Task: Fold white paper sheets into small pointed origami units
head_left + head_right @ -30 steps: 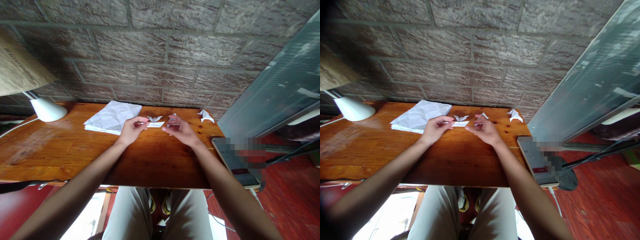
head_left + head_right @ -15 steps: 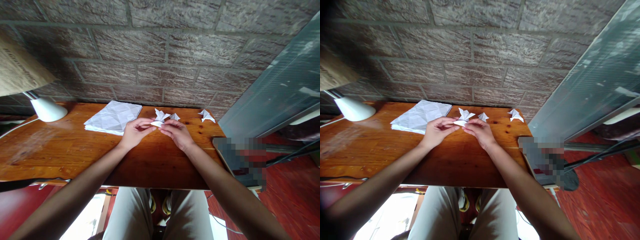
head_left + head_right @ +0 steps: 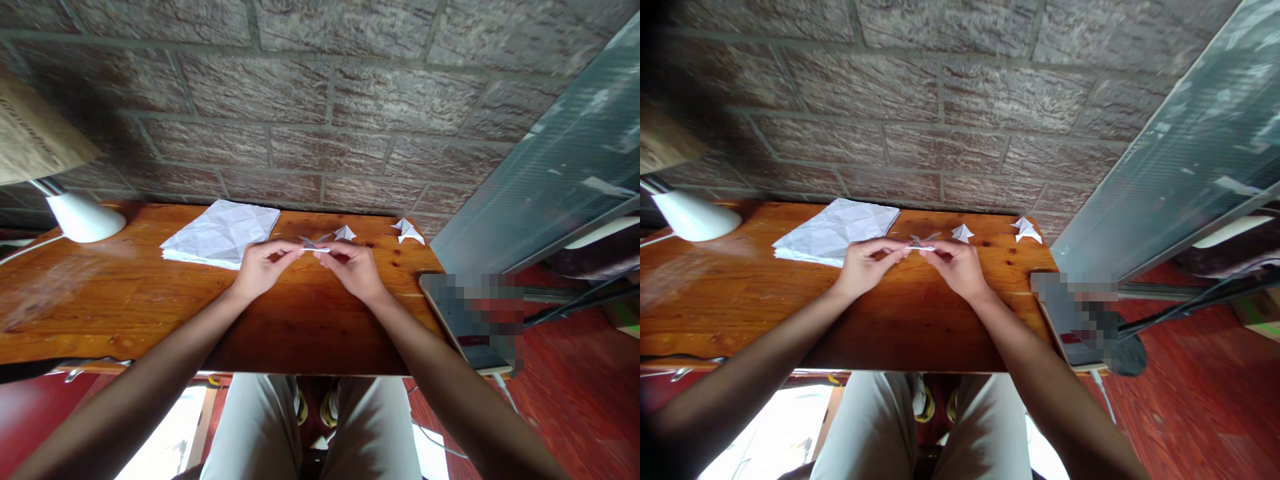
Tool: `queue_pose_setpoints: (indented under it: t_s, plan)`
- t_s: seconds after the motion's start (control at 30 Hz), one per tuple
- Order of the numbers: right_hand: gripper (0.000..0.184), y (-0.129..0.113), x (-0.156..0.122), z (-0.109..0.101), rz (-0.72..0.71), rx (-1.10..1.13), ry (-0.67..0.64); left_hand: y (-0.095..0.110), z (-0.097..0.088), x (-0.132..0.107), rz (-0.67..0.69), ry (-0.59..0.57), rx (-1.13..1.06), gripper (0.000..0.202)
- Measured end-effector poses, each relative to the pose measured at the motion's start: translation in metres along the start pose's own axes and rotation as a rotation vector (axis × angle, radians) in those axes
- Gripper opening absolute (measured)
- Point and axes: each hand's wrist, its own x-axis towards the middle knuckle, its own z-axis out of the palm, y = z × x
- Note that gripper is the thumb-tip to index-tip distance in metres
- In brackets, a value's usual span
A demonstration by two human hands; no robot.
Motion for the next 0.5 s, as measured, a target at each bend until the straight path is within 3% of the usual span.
queue_pose_setpoints:
  t_s: [0.1, 0.17, 0.33, 0.5]
  plan:
    - [0.023, -0.0017, 0.0011, -0.0043, -0.144, -0.233, -0.001, 0.0013, 0.0026, 0.0026, -0.074, 0.022, -0.063, 0.028]
    - [0.027, -0.0007, 0.0019, -0.0046, -0.155, -0.237, -0.036, 0.0017, 0.0041, 0.0048, -0.122, 0.035, -0.151, 0.034]
    - [0.036, 0.0059, -0.0005, 0.0012, 0.076, 0.015, -0.222, -0.0016, 0.0057, 0.0084, -0.251, 0.012, -0.326, 0.046]
    - [0.037, 0.0058, -0.0014, 0.0047, 0.197, 0.060, -0.229, -0.0044, 0.0067, 0.0076, -0.330, -0.007, -0.343, 0.046]
